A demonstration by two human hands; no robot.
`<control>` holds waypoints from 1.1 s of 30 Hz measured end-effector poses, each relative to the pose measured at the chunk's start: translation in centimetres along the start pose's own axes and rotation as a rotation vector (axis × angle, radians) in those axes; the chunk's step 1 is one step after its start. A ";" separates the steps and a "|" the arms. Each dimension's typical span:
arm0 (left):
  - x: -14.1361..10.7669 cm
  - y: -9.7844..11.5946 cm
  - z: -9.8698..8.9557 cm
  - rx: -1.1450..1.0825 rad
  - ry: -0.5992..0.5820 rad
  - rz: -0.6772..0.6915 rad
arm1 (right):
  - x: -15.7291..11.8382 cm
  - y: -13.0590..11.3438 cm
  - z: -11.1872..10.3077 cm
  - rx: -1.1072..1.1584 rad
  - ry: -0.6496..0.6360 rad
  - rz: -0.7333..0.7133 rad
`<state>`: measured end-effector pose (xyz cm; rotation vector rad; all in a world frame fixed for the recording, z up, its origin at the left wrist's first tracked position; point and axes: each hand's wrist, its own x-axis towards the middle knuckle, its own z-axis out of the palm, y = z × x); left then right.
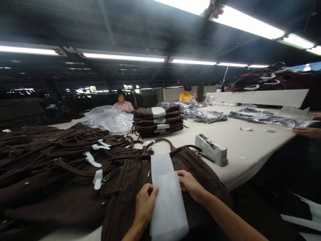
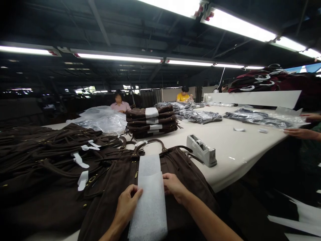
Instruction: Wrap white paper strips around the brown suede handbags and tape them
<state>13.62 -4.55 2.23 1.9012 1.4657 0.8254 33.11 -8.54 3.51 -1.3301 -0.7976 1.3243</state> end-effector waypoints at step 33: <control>0.6 1.0 2.3 -0.675 0.107 -0.290 | -1.6 2.4 -1.8 -0.387 -0.156 -0.060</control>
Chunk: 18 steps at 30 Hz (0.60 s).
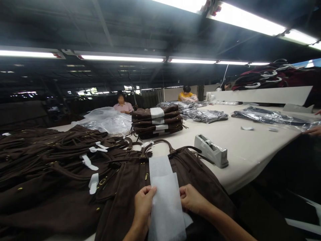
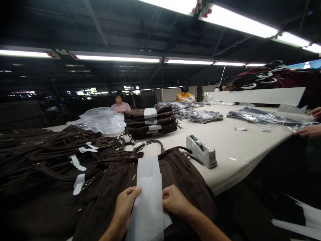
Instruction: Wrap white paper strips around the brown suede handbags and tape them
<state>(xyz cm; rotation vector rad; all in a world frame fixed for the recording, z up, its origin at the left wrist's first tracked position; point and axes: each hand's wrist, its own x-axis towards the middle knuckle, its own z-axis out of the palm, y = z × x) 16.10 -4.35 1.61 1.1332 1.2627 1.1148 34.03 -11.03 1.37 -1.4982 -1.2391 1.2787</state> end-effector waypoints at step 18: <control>-0.9 -1.5 1.9 0.079 0.271 0.235 | -0.4 1.5 2.8 0.312 0.167 -0.116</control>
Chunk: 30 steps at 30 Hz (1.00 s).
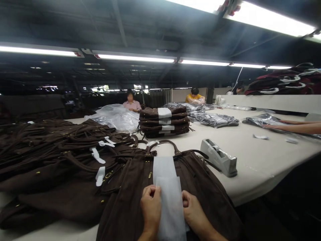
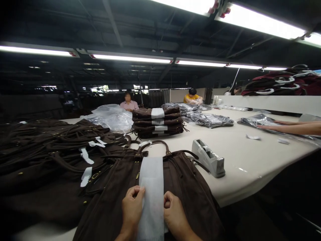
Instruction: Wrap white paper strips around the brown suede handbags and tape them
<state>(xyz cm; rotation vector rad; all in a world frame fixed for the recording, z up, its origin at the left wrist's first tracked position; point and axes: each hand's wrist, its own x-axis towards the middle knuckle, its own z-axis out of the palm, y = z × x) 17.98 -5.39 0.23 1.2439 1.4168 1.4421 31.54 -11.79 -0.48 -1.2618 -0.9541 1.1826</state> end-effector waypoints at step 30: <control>0.6 0.7 0.6 0.335 0.029 0.103 | -0.5 -6.4 -4.0 -0.283 -0.649 0.066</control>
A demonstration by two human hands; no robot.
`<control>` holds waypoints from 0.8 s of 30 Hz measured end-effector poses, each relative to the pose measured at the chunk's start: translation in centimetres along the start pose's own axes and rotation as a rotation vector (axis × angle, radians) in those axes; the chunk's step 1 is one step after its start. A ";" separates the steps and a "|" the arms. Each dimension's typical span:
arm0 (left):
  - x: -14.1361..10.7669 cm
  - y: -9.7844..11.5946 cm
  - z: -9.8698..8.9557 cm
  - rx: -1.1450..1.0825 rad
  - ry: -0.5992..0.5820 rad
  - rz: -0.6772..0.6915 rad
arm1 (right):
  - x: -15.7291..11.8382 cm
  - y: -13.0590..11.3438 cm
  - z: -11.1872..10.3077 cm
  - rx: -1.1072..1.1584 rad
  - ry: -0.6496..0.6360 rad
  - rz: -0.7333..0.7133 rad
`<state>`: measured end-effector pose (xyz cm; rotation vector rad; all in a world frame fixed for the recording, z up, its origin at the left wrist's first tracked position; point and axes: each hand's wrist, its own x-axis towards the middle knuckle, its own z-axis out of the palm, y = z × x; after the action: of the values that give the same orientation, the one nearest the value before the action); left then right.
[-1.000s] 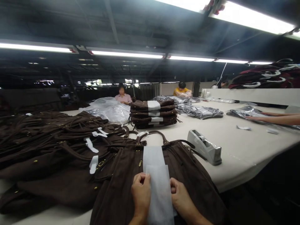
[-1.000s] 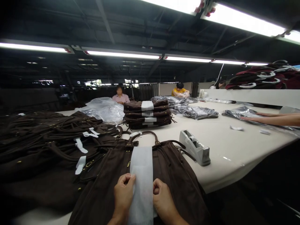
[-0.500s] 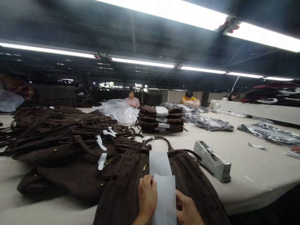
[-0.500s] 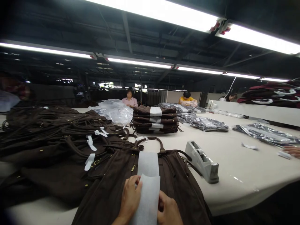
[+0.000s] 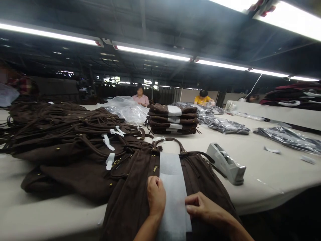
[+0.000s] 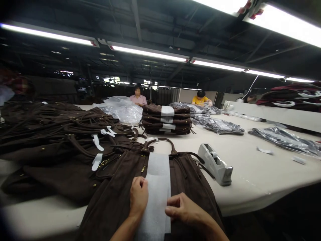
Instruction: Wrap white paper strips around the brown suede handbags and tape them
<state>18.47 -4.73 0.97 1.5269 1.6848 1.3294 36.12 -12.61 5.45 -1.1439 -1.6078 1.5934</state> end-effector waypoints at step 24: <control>2.4 -0.8 -2.8 -0.511 -0.507 -0.248 | 2.7 4.7 2.8 -0.444 0.693 -0.026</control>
<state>15.14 -3.32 1.95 1.1762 1.0702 1.0234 33.17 -11.98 0.12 -1.6586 -1.4960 0.6864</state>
